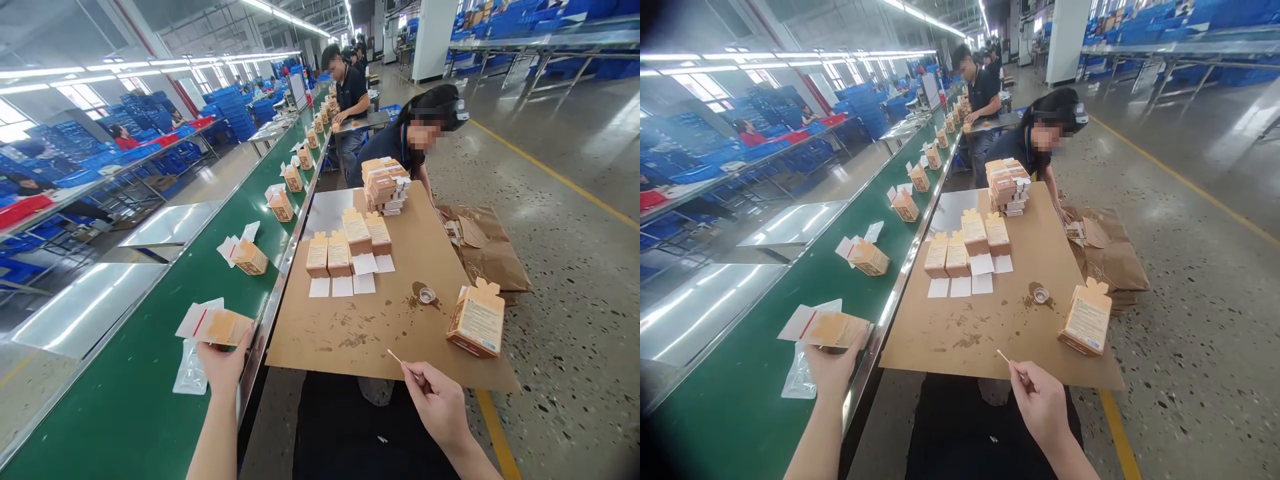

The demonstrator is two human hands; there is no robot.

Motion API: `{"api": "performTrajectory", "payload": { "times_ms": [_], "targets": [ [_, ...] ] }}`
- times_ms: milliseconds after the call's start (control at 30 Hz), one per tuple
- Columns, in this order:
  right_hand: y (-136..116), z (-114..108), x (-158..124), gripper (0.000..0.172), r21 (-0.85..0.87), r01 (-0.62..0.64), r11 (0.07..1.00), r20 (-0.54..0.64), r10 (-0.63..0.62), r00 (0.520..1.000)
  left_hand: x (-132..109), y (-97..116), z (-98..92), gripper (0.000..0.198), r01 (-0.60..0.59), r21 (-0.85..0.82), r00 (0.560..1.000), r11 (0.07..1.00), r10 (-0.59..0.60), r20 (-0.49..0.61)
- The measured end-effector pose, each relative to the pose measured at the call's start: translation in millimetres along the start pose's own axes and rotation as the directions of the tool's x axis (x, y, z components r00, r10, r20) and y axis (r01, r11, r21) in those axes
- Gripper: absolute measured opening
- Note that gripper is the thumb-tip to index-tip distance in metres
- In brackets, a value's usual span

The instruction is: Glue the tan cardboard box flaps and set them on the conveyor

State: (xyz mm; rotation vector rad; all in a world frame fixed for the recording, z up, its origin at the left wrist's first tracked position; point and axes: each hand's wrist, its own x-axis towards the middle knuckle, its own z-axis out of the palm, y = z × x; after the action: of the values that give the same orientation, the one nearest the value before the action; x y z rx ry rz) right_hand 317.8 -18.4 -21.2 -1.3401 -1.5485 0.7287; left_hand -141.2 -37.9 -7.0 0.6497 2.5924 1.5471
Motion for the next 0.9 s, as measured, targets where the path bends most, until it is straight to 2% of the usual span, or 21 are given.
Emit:
{"api": "performTrajectory", "payload": {
  "times_ms": [67, 200, 400, 500, 567, 633, 700, 767, 800, 833, 900],
  "targets": [
    [-1.5, 3.1, 2.9, 0.046, 0.015, 0.007, 1.0, 0.011, -0.007, 1.0, 12.5, -6.0, -5.6, 0.095, 0.048, 0.083, 0.999, 0.995, -0.047, -0.013],
    [-8.3, 5.9, 11.6, 0.042, 0.031, 0.048, 0.998, 0.05, -0.049, 0.998, 14.4, -1.9, -1.8, 0.08, 0.088, 0.208, 0.994, 0.974, -0.1, 0.049],
    [-17.3, 9.0, 20.2, 0.039, 0.044, 0.085, 0.995, 0.112, -0.089, 0.99, 22.1, 19.6, 12.2, 0.083, 0.107, 0.254, 0.985, 0.961, -0.137, 0.104],
    [-20.4, 8.8, 23.4, 0.04, 0.038, 0.08, 0.996, 0.102, -0.083, 0.991, 30.3, 27.6, 16.6, 0.095, 0.089, 0.202, 0.985, 0.975, -0.116, 0.129],
    [-20.3, 1.6, 23.0, 0.039, 0.035, 0.074, 0.997, 0.076, -0.076, 0.994, 31.1, 27.4, 15.0, 0.115, 0.04, 0.103, 0.991, 0.994, -0.053, 0.125],
    [-16.9, -12.1, 17.3, 0.038, 0.014, 0.053, 0.998, 0.027, -0.054, 0.998, 25.5, 21.8, 9.0, 0.139, -0.022, -0.018, 0.999, 1.0, 0.023, 0.041],
    [-10.6, -28.6, 5.7, 0.037, -0.027, 0.009, 1.0, -0.042, -0.01, 0.999, 14.3, 14.5, 2.4, 0.147, -0.122, -0.09, 0.986, 0.988, 0.11, -0.125],
    [-4.2, -42.1, -8.2, 0.037, -0.057, -0.044, 0.997, -0.117, 0.037, 0.992, 2.2, 13.2, 3.0, 0.127, -0.252, -0.137, 0.946, 0.958, 0.213, -0.246],
    [-2.2, -46.3, -13.8, 0.037, -0.062, -0.068, 0.996, -0.144, 0.058, 0.988, -2.7, 17.6, 8.8, 0.11, -0.3, -0.177, 0.937, 0.937, 0.254, -0.241],
    [-1.4, -48.5, -17.5, 0.038, -0.061, -0.088, 0.994, -0.156, 0.077, 0.985, -6.1, 26.1, 19.2, 0.094, -0.316, -0.234, 0.943, 0.92, 0.278, -0.181],
    [-4.3, -47.6, -17.4, 0.041, -0.053, -0.103, 0.993, -0.129, 0.096, 0.987, -8.3, 55.0, 53.4, 0.071, -0.226, -0.343, 0.96, 0.912, 0.268, 0.08]
  ]
}}
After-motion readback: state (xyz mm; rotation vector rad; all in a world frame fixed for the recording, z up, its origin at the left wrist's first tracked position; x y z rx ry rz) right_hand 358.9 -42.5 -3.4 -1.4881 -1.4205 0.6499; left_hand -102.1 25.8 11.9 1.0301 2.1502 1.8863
